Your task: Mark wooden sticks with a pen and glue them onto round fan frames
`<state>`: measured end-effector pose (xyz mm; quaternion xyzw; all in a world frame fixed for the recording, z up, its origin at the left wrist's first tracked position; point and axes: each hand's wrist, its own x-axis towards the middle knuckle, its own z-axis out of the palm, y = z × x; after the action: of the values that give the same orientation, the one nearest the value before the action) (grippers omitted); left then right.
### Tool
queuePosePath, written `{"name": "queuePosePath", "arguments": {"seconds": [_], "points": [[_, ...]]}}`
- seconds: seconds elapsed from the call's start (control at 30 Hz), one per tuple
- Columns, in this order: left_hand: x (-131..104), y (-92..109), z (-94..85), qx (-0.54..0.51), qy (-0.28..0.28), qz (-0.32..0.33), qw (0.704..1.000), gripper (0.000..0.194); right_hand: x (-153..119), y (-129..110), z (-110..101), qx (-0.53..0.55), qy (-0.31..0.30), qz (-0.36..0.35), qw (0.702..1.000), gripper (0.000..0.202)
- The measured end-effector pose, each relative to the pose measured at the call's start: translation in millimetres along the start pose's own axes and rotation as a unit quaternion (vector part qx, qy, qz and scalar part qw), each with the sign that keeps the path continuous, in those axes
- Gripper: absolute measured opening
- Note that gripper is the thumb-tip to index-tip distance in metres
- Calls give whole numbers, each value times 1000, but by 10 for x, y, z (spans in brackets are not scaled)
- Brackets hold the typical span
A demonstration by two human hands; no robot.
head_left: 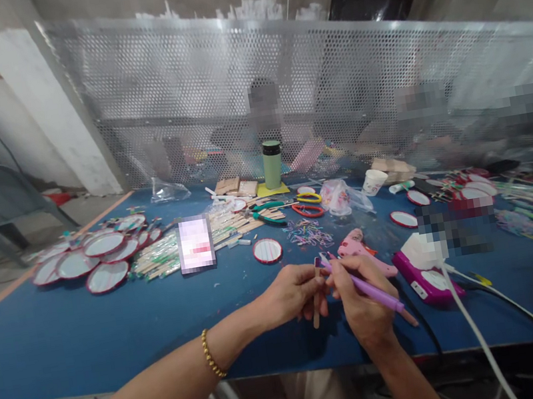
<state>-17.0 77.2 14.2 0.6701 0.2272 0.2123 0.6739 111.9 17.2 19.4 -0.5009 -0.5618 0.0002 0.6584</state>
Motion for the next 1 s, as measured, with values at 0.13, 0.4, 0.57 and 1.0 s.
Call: {"name": "queuePosePath", "arguments": {"seconds": [0.13,0.4,0.57,1.0], "points": [[-7,27,9,-6,4,-1,1000,63,0,-19,-10,10,-4,5,1000,18],[-16,48,11,2,4,5,1000,62,-36,11,-30,10,-34,-11,999,16],[-15,49,12,13,5,9,1000,61,-44,31,-31,11,-40,-21,999,16],[-24,55,8,23,9,16,1000,57,-33,14,-41,-2,-49,-27,998,15]]}}
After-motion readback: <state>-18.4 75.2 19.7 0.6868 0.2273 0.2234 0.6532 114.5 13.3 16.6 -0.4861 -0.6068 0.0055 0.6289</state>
